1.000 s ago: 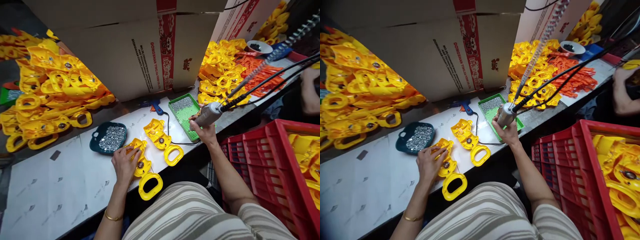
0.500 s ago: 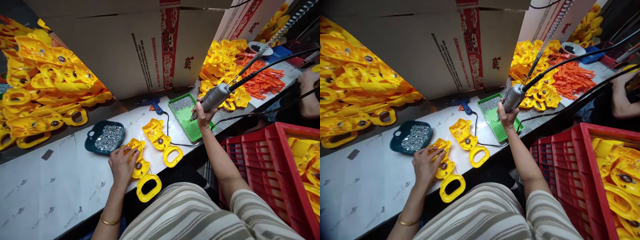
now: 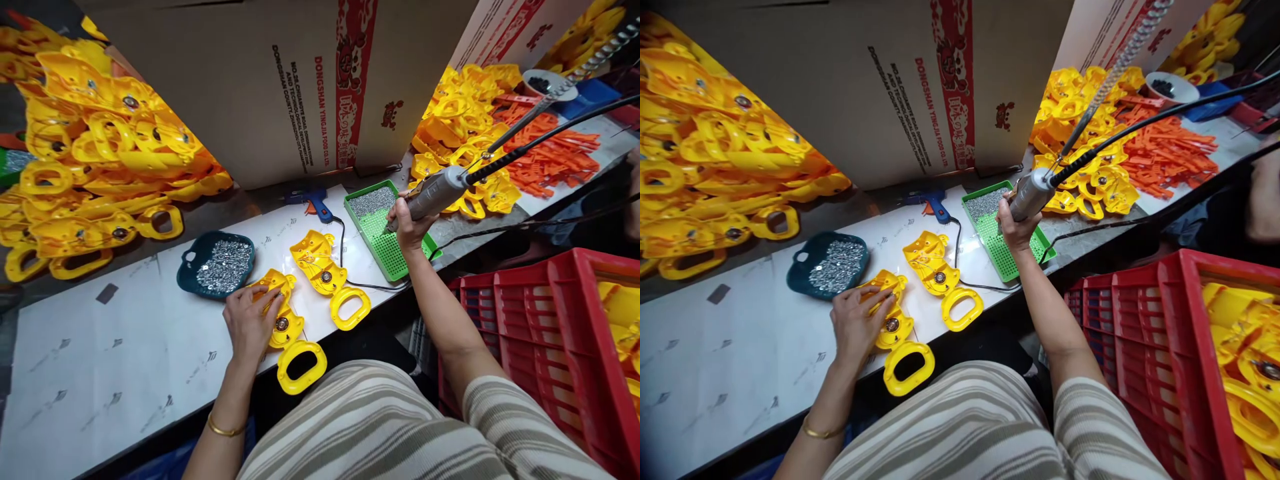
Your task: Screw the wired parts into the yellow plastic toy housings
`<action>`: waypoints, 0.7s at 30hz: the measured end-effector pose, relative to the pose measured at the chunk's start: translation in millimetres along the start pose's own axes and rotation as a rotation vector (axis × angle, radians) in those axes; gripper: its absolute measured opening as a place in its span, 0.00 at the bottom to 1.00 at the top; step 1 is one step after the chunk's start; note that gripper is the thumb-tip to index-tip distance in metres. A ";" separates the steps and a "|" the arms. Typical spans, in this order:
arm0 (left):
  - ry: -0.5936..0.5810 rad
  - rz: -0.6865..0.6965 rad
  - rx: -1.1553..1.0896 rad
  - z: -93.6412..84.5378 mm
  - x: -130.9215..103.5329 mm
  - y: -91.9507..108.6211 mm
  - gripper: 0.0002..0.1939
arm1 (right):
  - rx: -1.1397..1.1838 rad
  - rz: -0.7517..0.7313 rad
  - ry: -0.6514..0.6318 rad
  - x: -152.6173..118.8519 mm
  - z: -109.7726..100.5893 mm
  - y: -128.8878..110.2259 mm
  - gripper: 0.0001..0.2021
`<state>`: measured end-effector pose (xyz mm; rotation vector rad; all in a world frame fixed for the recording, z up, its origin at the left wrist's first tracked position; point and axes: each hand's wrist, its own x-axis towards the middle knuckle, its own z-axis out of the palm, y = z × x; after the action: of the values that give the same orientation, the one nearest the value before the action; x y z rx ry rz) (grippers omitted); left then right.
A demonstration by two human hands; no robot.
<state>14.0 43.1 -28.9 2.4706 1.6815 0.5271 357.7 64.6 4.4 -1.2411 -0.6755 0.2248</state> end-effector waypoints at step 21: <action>-0.071 -0.074 -0.066 -2.1 -2.1 13.4 0.09 | 0.301 0.022 -0.388 -67.1 22.7 -74.6 0.15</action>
<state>24.5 35.8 -23.7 2.3428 1.6932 0.4734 276.9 23.8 53.4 -0.9221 -0.9234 0.5747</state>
